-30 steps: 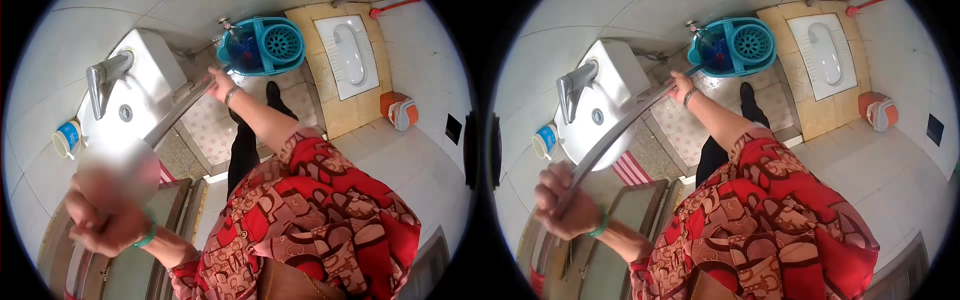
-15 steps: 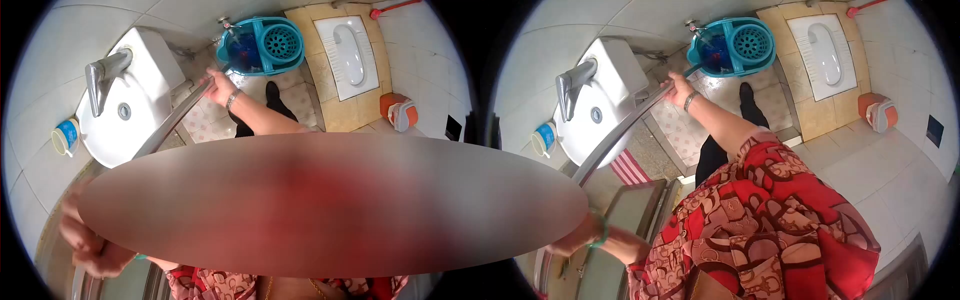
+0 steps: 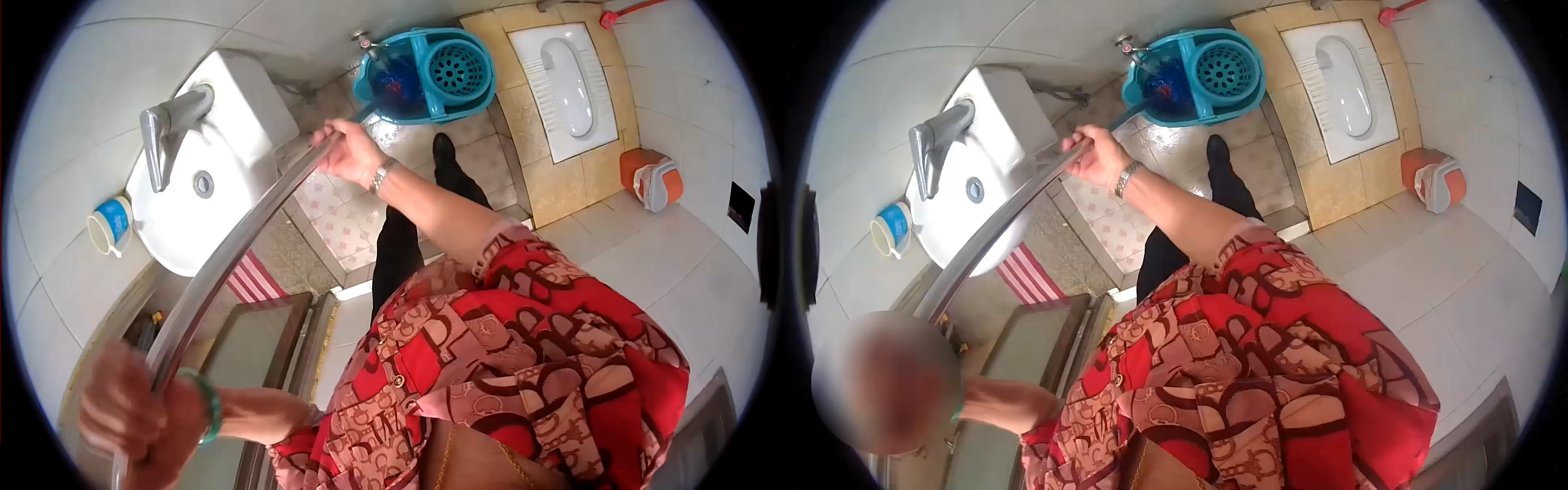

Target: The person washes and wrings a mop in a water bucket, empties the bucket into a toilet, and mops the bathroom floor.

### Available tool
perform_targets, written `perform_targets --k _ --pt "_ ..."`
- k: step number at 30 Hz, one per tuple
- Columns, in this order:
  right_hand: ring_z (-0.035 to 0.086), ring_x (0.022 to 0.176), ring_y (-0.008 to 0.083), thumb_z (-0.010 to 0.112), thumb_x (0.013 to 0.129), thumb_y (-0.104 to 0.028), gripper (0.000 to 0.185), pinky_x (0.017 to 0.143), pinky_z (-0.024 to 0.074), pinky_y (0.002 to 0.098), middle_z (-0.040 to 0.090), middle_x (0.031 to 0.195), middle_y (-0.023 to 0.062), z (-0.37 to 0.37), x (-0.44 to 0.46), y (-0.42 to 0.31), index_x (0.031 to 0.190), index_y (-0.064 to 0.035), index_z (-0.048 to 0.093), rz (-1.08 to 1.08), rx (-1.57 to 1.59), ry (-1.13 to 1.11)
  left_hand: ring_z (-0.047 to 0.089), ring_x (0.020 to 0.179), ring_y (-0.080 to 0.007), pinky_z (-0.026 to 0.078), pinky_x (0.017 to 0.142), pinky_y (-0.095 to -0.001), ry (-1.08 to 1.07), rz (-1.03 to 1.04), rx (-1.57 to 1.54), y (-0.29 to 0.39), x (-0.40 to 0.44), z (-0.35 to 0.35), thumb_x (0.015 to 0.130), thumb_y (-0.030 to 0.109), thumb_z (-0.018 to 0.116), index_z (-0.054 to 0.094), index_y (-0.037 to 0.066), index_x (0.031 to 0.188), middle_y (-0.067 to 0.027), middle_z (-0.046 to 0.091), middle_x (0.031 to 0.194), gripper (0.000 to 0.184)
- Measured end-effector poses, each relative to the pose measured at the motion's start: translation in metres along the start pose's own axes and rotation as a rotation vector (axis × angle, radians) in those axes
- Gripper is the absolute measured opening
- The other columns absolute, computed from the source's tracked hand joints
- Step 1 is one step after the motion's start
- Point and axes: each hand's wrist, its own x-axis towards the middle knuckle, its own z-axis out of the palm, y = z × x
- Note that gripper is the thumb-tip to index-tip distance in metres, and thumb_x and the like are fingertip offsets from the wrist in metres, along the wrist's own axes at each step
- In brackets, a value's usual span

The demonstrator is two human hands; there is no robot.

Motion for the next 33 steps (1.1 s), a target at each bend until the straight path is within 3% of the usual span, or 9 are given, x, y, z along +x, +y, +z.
perform_targets --k 2,6,13,17,19,22,26,28,33 --pt "0.053 0.069 0.0248 0.048 0.082 -0.021 0.016 0.062 0.0487 0.0426 0.055 0.075 0.0117 -0.046 0.049 -0.027 0.083 -0.0051 0.047 -0.114 -0.329 0.341 0.029 0.052 -0.0135 0.026 0.050 -0.0269 0.316 -0.206 0.415 -0.045 -0.031 0.007 0.077 0.026 0.047 0.031 0.014 0.055 -0.0005 0.030 0.056 0.029" --pt "0.052 0.066 0.0272 0.045 0.082 -0.017 0.016 0.050 0.0479 0.0474 0.053 0.078 0.0113 -0.070 0.089 -0.041 0.096 -0.0094 0.043 -0.218 -0.366 0.641 0.027 0.049 -0.0126 0.025 0.054 -0.0280 0.443 -0.307 0.167 -0.064 -0.053 0.019 0.078 0.026 0.049 0.034 0.013 0.060 0.0008 0.029 0.054 0.027" --pt "0.050 0.065 0.0250 0.044 0.082 -0.012 0.008 0.071 0.0439 0.0442 0.049 0.068 0.0109 0.053 -0.047 0.015 0.076 -0.0067 0.042 0.038 0.140 -0.018 0.025 0.042 -0.0101 0.023 0.047 -0.0266 0.246 -0.037 0.103 0.027 -0.003 -0.013 0.076 0.026 0.046 0.036 0.013 0.058 0.0024 0.027 0.048 0.025" --pt "0.054 0.062 0.0267 0.050 0.081 -0.019 0.015 0.066 0.0481 0.0475 0.052 0.069 0.0123 -0.006 0.013 -0.012 0.075 -0.0062 0.044 -0.040 0.002 0.145 0.028 0.046 -0.0104 0.023 0.047 -0.0267 0.248 0.136 0.328 0.002 -0.017 -0.006 0.075 0.027 0.045 0.034 0.014 0.056 0.0013 0.028 0.050 0.026" --pt "0.054 0.062 0.0241 0.050 0.082 -0.017 0.020 0.066 0.0476 0.0555 0.052 0.081 0.0119 -0.039 0.044 -0.040 0.095 -0.0048 0.041 -0.195 -0.288 0.386 0.031 0.059 -0.0148 0.025 0.055 -0.0308 0.303 -0.274 0.391 -0.061 -0.028 0.029 0.072 0.026 0.048 0.031 0.012 0.056 -0.0028 0.032 0.058 0.028" --pt "0.054 0.068 0.0268 0.043 0.083 -0.017 0.020 0.059 0.0483 0.0517 0.054 0.086 0.0140 -0.073 0.089 -0.064 0.099 -0.0050 0.040 -0.170 -0.414 0.596 0.032 0.055 -0.0149 0.027 0.056 -0.0318 0.301 -0.324 0.151 -0.083 -0.053 0.030 0.075 0.022 0.046 0.034 0.011 0.058 -0.0027 0.032 0.057 0.024" --pt "0.051 0.067 0.0234 0.040 0.082 -0.013 0.011 0.065 0.0481 0.0473 0.049 0.077 0.0116 0.013 0.007 -0.016 0.086 -0.0031 0.042 -0.096 -0.275 0.347 0.027 0.042 -0.0106 0.028 0.051 -0.0259 0.698 0.040 0.704 -0.009 -0.006 0.028 0.074 0.018 0.045 0.034 0.015 0.053 0.0007 0.030 0.047 0.024" --pt "0.052 0.069 0.0241 0.040 0.082 -0.004 0.003 0.071 0.0481 0.0419 0.049 0.071 0.0112 0.049 -0.034 0.001 0.081 -0.0014 0.039 -0.056 -0.013 0.192 0.026 0.037 -0.0080 0.027 0.047 -0.0242 0.278 0.055 0.290 0.046 0.019 0.003 0.073 0.015 0.045 0.034 0.017 0.050 0.0020 0.031 0.044 0.026" --pt "0.051 0.063 0.0217 0.042 0.078 -0.002 0.015 0.065 0.0471 0.0335 0.045 0.063 0.0102 0.045 -0.036 -0.017 0.063 -0.0011 0.041 0.005 -0.054 0.206 0.028 0.035 -0.0082 0.030 0.045 -0.0264 0.060 -0.021 0.077 0.025 0.019 0.011 0.072 0.014 0.046 0.034 0.016 0.049 0.0014 0.034 0.042 0.026"
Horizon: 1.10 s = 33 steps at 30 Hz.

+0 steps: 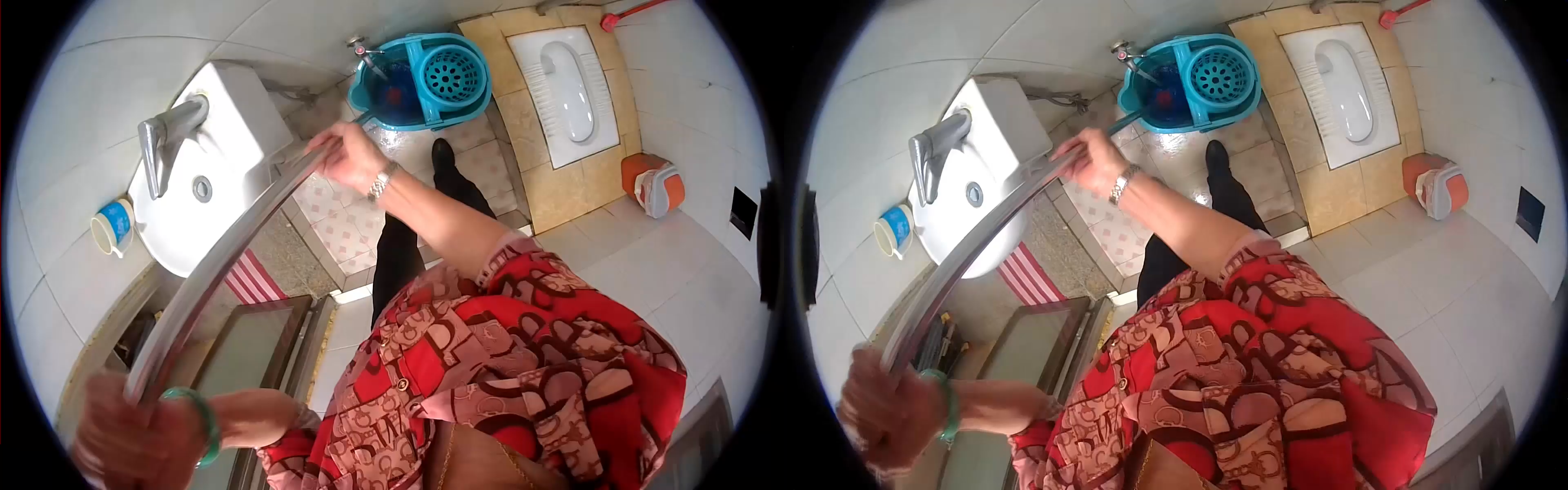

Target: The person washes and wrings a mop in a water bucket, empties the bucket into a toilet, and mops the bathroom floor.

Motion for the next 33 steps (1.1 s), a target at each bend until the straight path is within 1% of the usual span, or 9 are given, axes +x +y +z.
perform_targets --k 2,3,5,6,15,20,22,28,33 --pt "0.043 0.047 0.0162 0.048 0.076 -0.004 0.020 0.053 0.0430 0.0332 0.041 0.052 0.0039 -0.032 0.054 -0.020 0.058 -0.0077 0.039 -0.151 0.105 0.177 0.025 0.038 -0.0088 0.027 0.044 -0.0276 -0.085 -0.111 0.089 -0.063 -0.035 0.022 0.084 0.022 0.045 0.033 0.014 0.056 0.0013 0.031 0.043 0.031" --pt "0.046 0.053 0.0223 0.048 0.078 -0.015 0.024 0.055 0.0425 0.0394 0.044 0.054 0.0091 -0.075 0.103 -0.037 0.057 -0.0082 0.041 -0.078 0.087 0.124 0.025 0.039 -0.0094 0.025 0.045 -0.0273 0.005 -0.095 0.229 -0.094 -0.055 0.045 0.085 0.022 0.042 0.031 0.014 0.057 0.0025 0.030 0.045 0.031" --pt "0.046 0.052 0.0188 0.046 0.078 -0.008 0.018 0.051 0.0403 0.0343 0.042 0.055 0.0069 -0.102 0.135 -0.059 0.061 -0.0083 0.041 -0.137 -0.128 0.146 0.032 0.040 -0.0144 0.029 0.046 -0.0315 0.029 -0.117 0.262 -0.131 -0.089 0.046 0.086 0.030 0.047 0.032 0.011 0.064 -0.0011 0.034 0.045 0.033" --pt "0.045 0.051 0.0180 0.045 0.077 -0.005 0.014 0.050 0.0398 0.0332 0.042 0.055 0.0065 -0.105 0.142 -0.058 0.063 -0.0081 0.042 -0.147 -0.148 0.160 0.026 0.042 -0.0102 0.024 0.047 -0.0279 0.204 -0.086 0.268 -0.137 -0.103 0.047 0.087 0.025 0.038 0.027 0.013 0.061 0.0010 0.027 0.047 0.031" --pt "0.044 0.051 0.0189 0.044 0.073 -0.001 0.005 0.051 0.0396 0.0334 0.043 0.059 0.0066 -0.037 0.045 0.031 0.071 -0.0050 0.044 -0.139 -0.087 0.175 0.029 0.041 -0.0087 0.032 0.053 -0.0297 0.205 0.004 0.153 -0.004 -0.077 0.003 0.088 0.028 0.039 0.029 0.013 0.056 0.0025 0.028 0.044 0.036" --pt "0.044 0.049 0.0170 0.045 0.072 0.002 0.008 0.049 0.0394 0.0323 0.042 0.060 0.0060 -0.108 0.129 -0.040 0.072 -0.0066 0.043 -0.197 -0.191 0.184 0.028 0.041 -0.0095 0.029 0.050 -0.0295 0.097 -0.120 0.292 -0.107 -0.125 0.005 0.085 0.025 0.042 0.031 0.013 0.058 0.0026 0.030 0.045 0.032" --pt "0.044 0.048 0.0163 0.045 0.072 0.002 0.009 0.048 0.0392 0.0318 0.042 0.060 0.0058 -0.126 0.159 -0.056 0.072 -0.0069 0.043 -0.258 -0.283 0.229 0.029 0.042 -0.0116 0.028 0.049 -0.0299 0.339 -0.170 0.215 -0.144 -0.148 0.013 0.084 0.025 0.045 0.032 0.012 0.062 0.0000 0.030 0.045 0.029" --pt "0.043 0.048 0.0159 0.045 0.073 0.000 0.007 0.043 0.0371 0.0297 0.044 0.061 0.0064 -0.086 0.120 -0.019 0.073 -0.0068 0.043 -0.203 -0.088 0.152 0.033 0.038 -0.0096 0.028 0.046 -0.0260 0.202 -0.062 0.318 -0.074 -0.082 -0.006 0.086 0.025 0.042 0.029 0.012 0.059 0.0017 0.034 0.044 0.033" --pt "0.043 0.047 0.0166 0.044 0.072 0.000 0.007 0.045 0.0374 0.0309 0.043 0.055 0.0058 -0.074 0.096 -0.010 0.072 -0.0067 0.044 -0.212 -0.254 0.167 0.036 0.041 -0.0091 0.030 0.048 -0.0271 0.044 -0.007 0.352 -0.058 -0.074 -0.003 0.082 0.016 0.044 0.031 0.012 0.060 0.0037 0.038 0.049 0.026"
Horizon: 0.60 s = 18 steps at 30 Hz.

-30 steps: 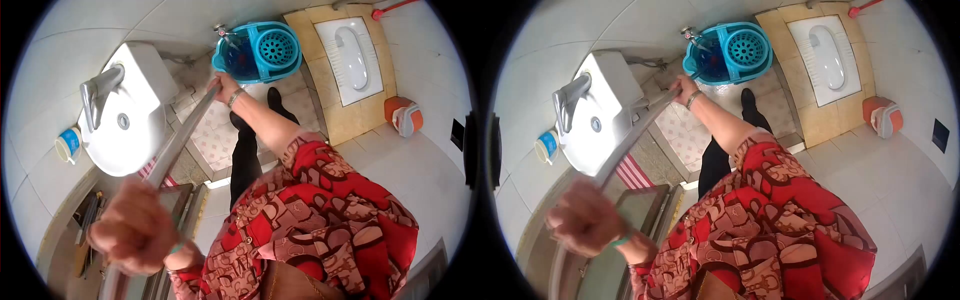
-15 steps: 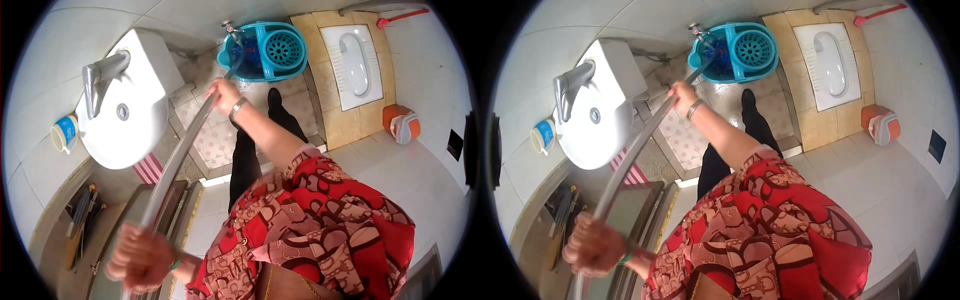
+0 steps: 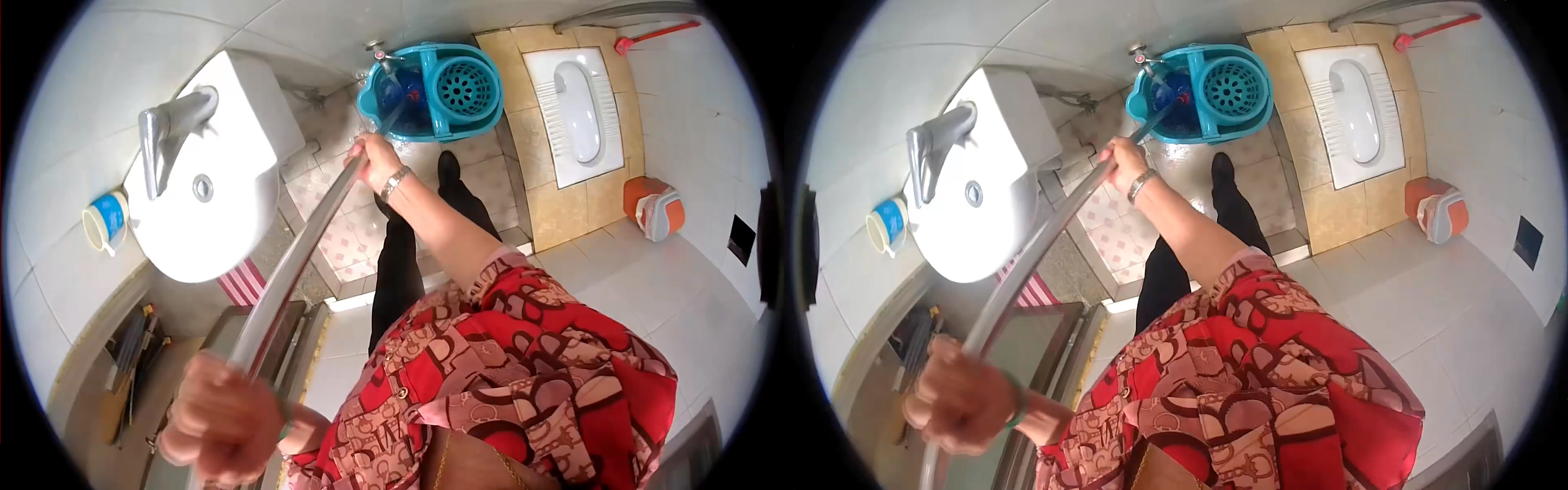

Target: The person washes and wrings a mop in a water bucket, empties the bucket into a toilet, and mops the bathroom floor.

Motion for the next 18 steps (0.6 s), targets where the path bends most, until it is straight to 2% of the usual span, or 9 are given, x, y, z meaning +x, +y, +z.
perform_targets --k 1,2,4,8,12,14,15,16,18 --pt "0.041 0.047 0.0176 0.043 0.073 -0.002 0.008 0.049 0.0384 0.0339 0.041 0.052 0.0053 -0.013 0.025 -0.003 0.069 -0.0079 0.042 -0.018 0.036 0.028 0.024 0.041 -0.0109 0.027 0.053 -0.0293 0.059 -0.017 -0.223 -0.028 -0.010 0.025 0.077 0.010 0.036 0.028 0.014 0.055 0.0012 0.026 0.045 0.024" --pt "0.040 0.046 0.0186 0.042 0.075 -0.003 0.011 0.052 0.0395 0.0370 0.038 0.049 0.0048 -0.026 0.053 -0.007 0.065 -0.0091 0.041 -0.040 0.070 0.055 0.025 0.042 -0.0115 0.026 0.051 -0.0304 -0.102 -0.134 -0.132 -0.050 -0.019 0.023 0.080 0.014 0.040 0.029 0.013 0.059 0.0008 0.029 0.046 0.024" --pt "0.039 0.046 0.0180 0.045 0.074 -0.004 0.011 0.052 0.0394 0.0362 0.038 0.048 0.0047 -0.038 0.080 -0.012 0.065 -0.0094 0.041 -0.061 0.081 0.043 0.027 0.041 -0.0119 0.025 0.049 -0.0307 0.111 -0.146 -0.148 -0.075 -0.028 0.043 0.083 0.020 0.044 0.031 0.012 0.062 0.0004 0.031 0.046 0.026" --pt "0.040 0.047 0.0182 0.043 0.077 -0.005 0.010 0.055 0.0397 0.0373 0.038 0.050 0.0045 -0.015 0.035 -0.001 0.068 -0.0087 0.040 0.005 0.130 0.043 0.034 0.040 -0.0132 0.029 0.049 -0.0292 -0.029 -0.119 -0.046 -0.028 -0.002 0.013 0.082 0.020 0.051 0.034 0.011 0.062 0.0006 0.037 0.046 0.028" --pt "0.045 0.055 0.0169 0.048 0.073 -0.004 0.004 0.048 0.0396 0.0326 0.044 0.062 0.0057 0.038 -0.047 -0.006 0.071 -0.0064 0.046 0.055 0.139 0.120 0.034 0.037 -0.0057 0.031 0.049 -0.0245 0.113 0.010 -0.101 0.023 0.032 0.001 0.078 0.018 0.050 0.029 0.013 0.056 0.0037 0.034 0.044 0.031" --pt "0.045 0.053 0.0171 0.048 0.071 -0.003 0.008 0.048 0.0393 0.0330 0.044 0.058 0.0061 0.023 -0.029 -0.009 0.066 -0.0061 0.045 0.035 0.116 0.041 0.025 0.041 -0.0089 0.026 0.052 -0.0288 0.064 0.008 -0.183 0.015 0.033 0.019 0.081 0.015 0.043 0.028 0.014 0.055 0.0030 0.031 0.045 0.029" --pt "0.045 0.053 0.0172 0.047 0.070 0.000 0.012 0.047 0.0385 0.0331 0.042 0.055 0.0067 0.011 -0.012 -0.013 0.060 -0.0061 0.043 -0.010 0.073 0.026 0.026 0.041 -0.0095 0.027 0.052 -0.0297 -0.310 -0.033 -0.174 -0.013 0.025 0.005 0.080 0.015 0.045 0.030 0.013 0.059 0.0025 0.031 0.046 0.026" --pt "0.045 0.053 0.0175 0.046 0.070 0.001 0.008 0.046 0.0382 0.0326 0.043 0.058 0.0068 -0.007 0.022 -0.017 0.067 -0.0062 0.044 0.037 0.072 0.049 0.027 0.042 -0.0101 0.026 0.050 -0.0302 -0.040 -0.060 -0.124 -0.038 0.009 0.032 0.082 0.019 0.046 0.030 0.013 0.061 0.0016 0.030 0.046 0.026" --pt "0.045 0.052 0.0179 0.046 0.072 0.000 0.008 0.047 0.0397 0.0332 0.044 0.062 0.0069 -0.033 0.080 -0.018 0.076 -0.0064 0.046 0.026 0.122 0.143 0.027 0.042 -0.0104 0.025 0.051 -0.0300 0.077 -0.134 -0.115 -0.079 -0.010 0.045 0.082 0.019 0.046 0.030 0.012 0.062 0.0011 0.028 0.046 0.027"
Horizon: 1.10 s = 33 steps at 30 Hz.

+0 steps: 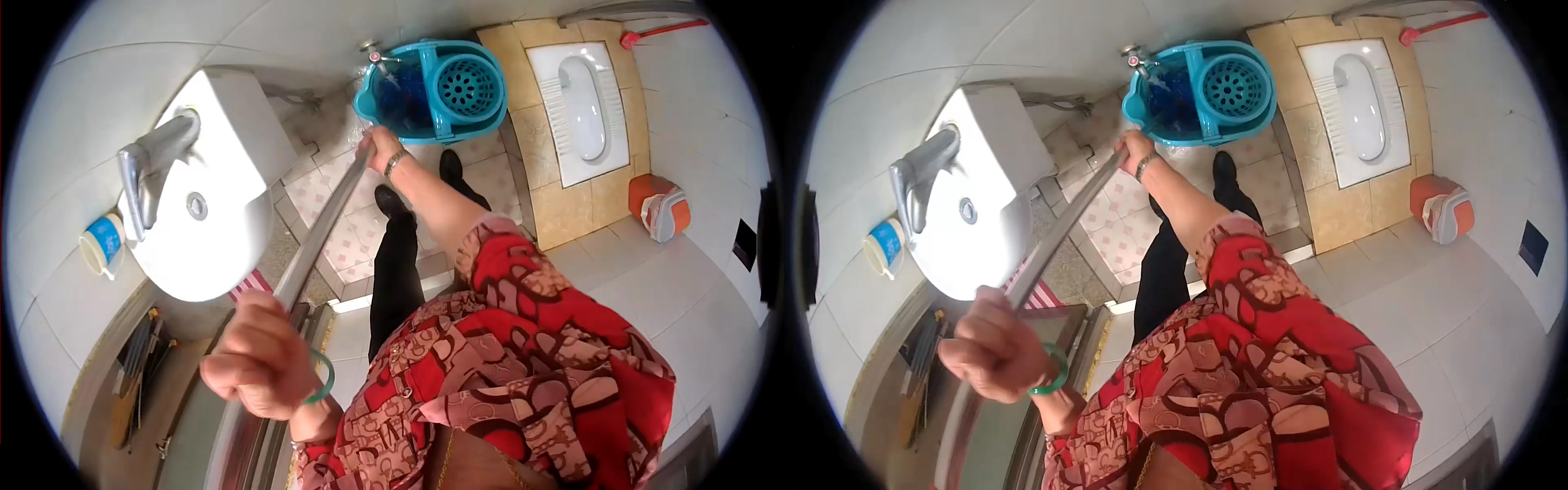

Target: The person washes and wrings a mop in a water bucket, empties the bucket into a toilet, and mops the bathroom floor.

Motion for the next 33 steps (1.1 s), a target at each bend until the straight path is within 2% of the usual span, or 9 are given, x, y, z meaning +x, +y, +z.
perform_targets --k 10,12,14,16,18,21,22,25,33 --pt "0.048 0.065 0.0233 0.045 0.079 -0.007 0.022 0.058 0.0430 0.0373 0.043 0.081 0.0131 -0.018 0.049 0.010 0.098 -0.0058 0.034 0.162 0.107 0.001 0.021 0.042 -0.0089 0.026 0.058 -0.0299 0.345 -0.123 -0.060 0.085 -0.019 -0.096 0.086 0.017 0.043 0.025 0.014 0.056 0.0017 0.021 0.046 0.035" --pt "0.046 0.065 0.0220 0.044 0.079 -0.008 0.012 0.060 0.0415 0.0348 0.046 0.077 0.0118 -0.008 0.038 0.023 0.089 -0.0036 0.040 0.245 0.232 0.158 0.020 0.042 -0.0093 0.026 0.061 -0.0275 0.312 -0.121 -0.090 0.125 -0.018 -0.117 0.086 0.014 0.042 0.025 0.014 0.056 0.0021 0.020 0.047 0.034" --pt "0.039 0.050 0.0163 0.046 0.076 -0.012 0.012 0.052 0.0388 0.0331 0.037 0.056 0.0037 0.007 0.014 0.059 0.068 -0.0089 0.036 0.167 0.056 0.096 0.019 0.043 -0.0096 0.026 0.060 -0.0281 0.387 -0.100 -0.147 0.162 -0.030 -0.150 0.086 0.013 0.042 0.025 0.014 0.057 0.0021 0.018 0.047 0.034" --pt "0.037 0.048 0.0161 0.044 0.077 -0.010 0.011 0.048 0.0390 0.0346 0.036 0.055 0.0030 0.024 -0.037 0.083 0.069 -0.0087 0.037 0.123 0.065 0.047 0.019 0.043 -0.0099 0.026 0.059 -0.0287 0.447 -0.071 -0.210 0.205 -0.046 -0.210 0.086 0.012 0.043 0.026 0.014 0.057 0.0021 0.017 0.047 0.034" --pt "0.036 0.046 0.0161 0.044 0.078 -0.010 0.013 0.045 0.0389 0.0356 0.033 0.054 0.0025 0.036 -0.075 0.110 0.066 -0.0092 0.037 0.077 0.050 0.066 0.034 0.045 -0.0113 0.036 0.064 -0.0312 0.492 -0.071 -0.093 0.242 -0.075 -0.282 0.088 0.014 0.041 0.039 0.007 0.062 -0.0012 0.032 0.048 0.027" --pt "0.035 0.047 0.0159 0.045 0.079 -0.013 0.018 0.049 0.0394 0.0350 0.033 0.053 0.0019 0.046 -0.129 0.136 0.064 -0.0104 0.035 0.194 0.104 -0.003 0.022 0.044 -0.0109 0.033 0.055 -0.0285 1.193 0.168 0.747 0.242 -0.068 -0.314 0.087 0.002 0.039 0.028 0.011 0.057 0.0005 0.020 0.049 0.033" --pt "0.035 0.048 0.0158 0.045 0.079 -0.014 0.019 0.052 0.0398 0.0350 0.033 0.053 0.0018 0.053 -0.148 0.140 0.064 -0.0106 0.034 0.233 0.137 -0.026 0.024 0.045 -0.0111 0.034 0.053 -0.0280 1.336 0.182 0.766 0.237 -0.060 -0.316 0.086 0.002 0.040 0.030 0.010 0.057 -0.0001 0.023 0.050 0.031" --pt "0.036 0.049 0.0161 0.045 0.079 -0.015 0.021 0.059 0.0396 0.0355 0.033 0.053 0.0018 0.065 -0.189 0.152 0.063 -0.0111 0.033 0.211 0.140 -0.075 0.033 0.049 -0.0138 0.040 0.054 -0.0286 1.180 0.085 0.397 0.257 -0.113 -0.463 0.084 0.001 0.042 0.033 0.007 0.060 -0.0024 0.030 0.052 0.027" --pt "0.035 0.050 0.0171 0.049 0.078 -0.016 0.025 0.067 0.0406 0.0397 0.032 0.052 0.0017 0.064 -0.248 0.167 0.060 -0.0122 0.032 0.151 0.093 -0.155 0.037 0.048 -0.0143 0.042 0.053 -0.0318 1.341 -0.213 0.281 0.194 -0.193 -0.625 0.083 0.003 0.044 0.034 0.009 0.057 -0.0022 0.035 0.053 0.028"
